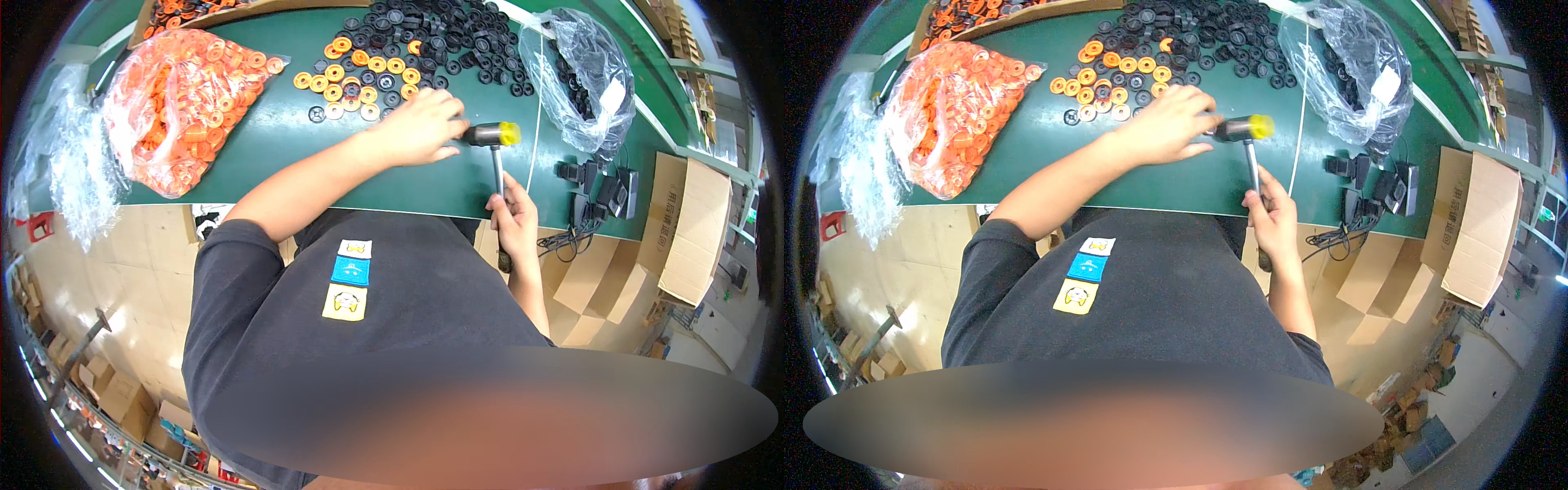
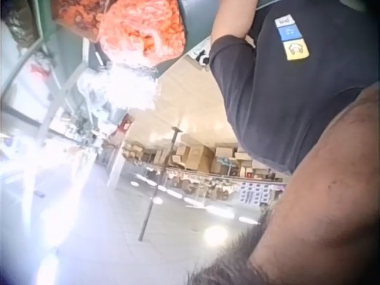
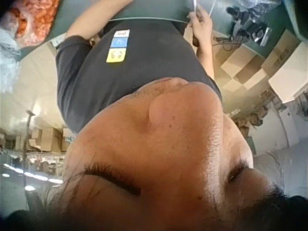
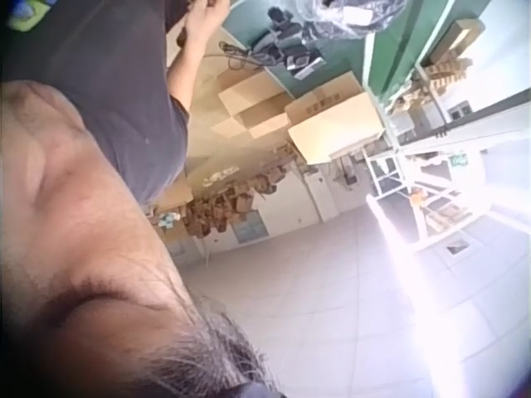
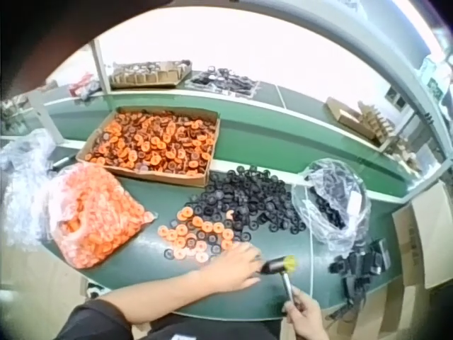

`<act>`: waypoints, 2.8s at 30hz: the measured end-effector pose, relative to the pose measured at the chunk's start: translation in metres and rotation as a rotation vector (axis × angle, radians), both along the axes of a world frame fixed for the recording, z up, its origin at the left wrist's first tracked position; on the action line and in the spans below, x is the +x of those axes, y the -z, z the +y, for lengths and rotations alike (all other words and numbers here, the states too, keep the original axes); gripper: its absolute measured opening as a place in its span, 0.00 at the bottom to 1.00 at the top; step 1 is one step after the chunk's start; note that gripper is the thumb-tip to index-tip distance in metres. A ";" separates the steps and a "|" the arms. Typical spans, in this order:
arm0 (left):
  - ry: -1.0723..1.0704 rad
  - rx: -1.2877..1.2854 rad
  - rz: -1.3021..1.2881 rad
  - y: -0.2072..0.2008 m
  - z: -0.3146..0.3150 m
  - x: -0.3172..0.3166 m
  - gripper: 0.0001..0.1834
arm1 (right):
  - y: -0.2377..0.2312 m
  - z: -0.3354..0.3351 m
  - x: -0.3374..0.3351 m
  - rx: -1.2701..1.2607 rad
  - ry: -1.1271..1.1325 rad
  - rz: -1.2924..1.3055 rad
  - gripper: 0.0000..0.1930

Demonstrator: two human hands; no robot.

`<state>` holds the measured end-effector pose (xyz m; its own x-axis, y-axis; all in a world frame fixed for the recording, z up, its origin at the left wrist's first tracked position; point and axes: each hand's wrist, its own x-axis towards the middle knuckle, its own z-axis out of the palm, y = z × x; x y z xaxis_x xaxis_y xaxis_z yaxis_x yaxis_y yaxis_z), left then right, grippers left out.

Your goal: Assembling small orange and black plastic components together and using a hammer to secure them.

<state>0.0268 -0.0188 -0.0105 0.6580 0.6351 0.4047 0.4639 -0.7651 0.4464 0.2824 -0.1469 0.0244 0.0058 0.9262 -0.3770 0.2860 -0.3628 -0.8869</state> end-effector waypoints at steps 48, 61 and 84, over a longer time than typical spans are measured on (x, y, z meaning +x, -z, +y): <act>-0.475 -0.169 0.013 -0.031 0.036 -0.060 0.11 | 0.013 0.159 -0.101 0.778 -0.242 -0.077 0.15; -0.511 -0.159 -0.012 -0.030 0.036 -0.059 0.14 | 0.018 0.155 -0.103 0.740 -0.231 0.019 0.14; -0.135 -1.155 -0.964 -0.022 0.029 -0.036 0.20 | 0.012 0.155 -0.104 0.871 -0.114 0.011 0.17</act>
